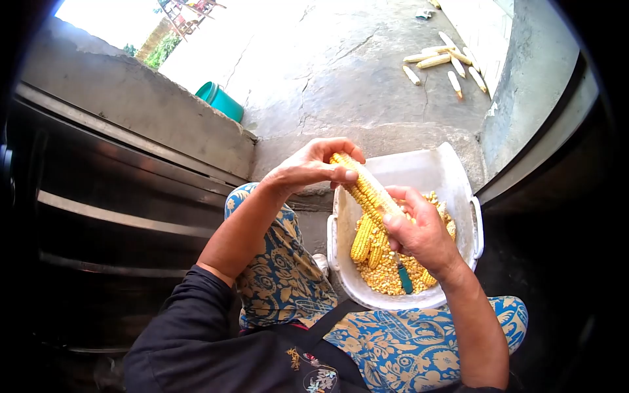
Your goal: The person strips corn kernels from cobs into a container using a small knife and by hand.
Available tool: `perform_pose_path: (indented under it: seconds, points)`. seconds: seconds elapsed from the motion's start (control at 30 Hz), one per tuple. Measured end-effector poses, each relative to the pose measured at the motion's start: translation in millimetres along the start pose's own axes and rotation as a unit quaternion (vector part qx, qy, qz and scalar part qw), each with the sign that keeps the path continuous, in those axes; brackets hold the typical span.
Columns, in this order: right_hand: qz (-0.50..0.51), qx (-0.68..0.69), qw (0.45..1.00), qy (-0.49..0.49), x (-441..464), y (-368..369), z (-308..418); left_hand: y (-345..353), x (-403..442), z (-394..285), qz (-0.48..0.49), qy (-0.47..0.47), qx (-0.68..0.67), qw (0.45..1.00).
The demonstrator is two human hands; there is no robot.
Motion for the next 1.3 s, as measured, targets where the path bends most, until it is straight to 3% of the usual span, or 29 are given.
perform_pose_path:
  seconds: [0.1, 0.17, 0.2, 0.3, 0.37, 0.43, 0.53, 0.77, 0.83, 1.03, 1.3]
  points:
    - [0.026, 0.003, 0.999, 0.018, -3, 0, 0, 3, -11, -3, 0.014, -0.017, -0.048, 0.999]
    - [0.021, -0.081, 0.995, -0.057, -2, 0, -5, 3, -12, -2, 0.0, 0.036, 0.005, 0.999]
    - [0.008, -0.118, 0.989, -0.085, -3, 2, -3, 4, -13, -5, -0.018, 0.003, -0.019, 1.0]
    - [0.001, -0.127, 0.991, -0.047, -1, -4, 1, 1, -12, -11, -0.067, -0.002, -0.026, 0.997]
    - [-0.022, -0.161, 0.984, -0.078, 1, -4, -3, 1, -12, -9, -0.069, 0.003, -0.031, 0.997]
    - [-0.081, -0.238, 0.952, -0.174, 2, -4, -5, 2, -10, -7, -0.07, 0.007, -0.032, 0.997]
    - [-0.115, -0.223, 0.95, -0.187, 2, -1, -6, 4, -9, -7, -0.065, 0.01, -0.034, 0.997]
    - [-0.156, -0.238, 0.949, -0.132, 11, -17, -14, 8, -9, -5, -0.067, 0.021, -0.033, 0.997]
    - [-0.101, -0.164, 0.981, -0.024, 8, -16, -8, 8, -9, -6, -0.067, 0.019, -0.025, 0.997]
    - [-0.074, -0.248, 0.959, -0.111, 11, -4, -12, 21, -4, -2, -0.027, 0.016, 0.031, 0.999]
    - [-0.071, -0.277, 0.954, -0.094, 6, -3, -11, 23, -1, 1, -0.002, 0.003, 0.021, 1.0]
Point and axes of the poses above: each hand's wrist, its own x-axis towards the middle knuckle, its own y-axis out of the palm, z = x × y, the point moved 1 cm from there along x, towards the middle knuckle, and after that the axes turned 4 degrees about y, right-handed, at the moved point
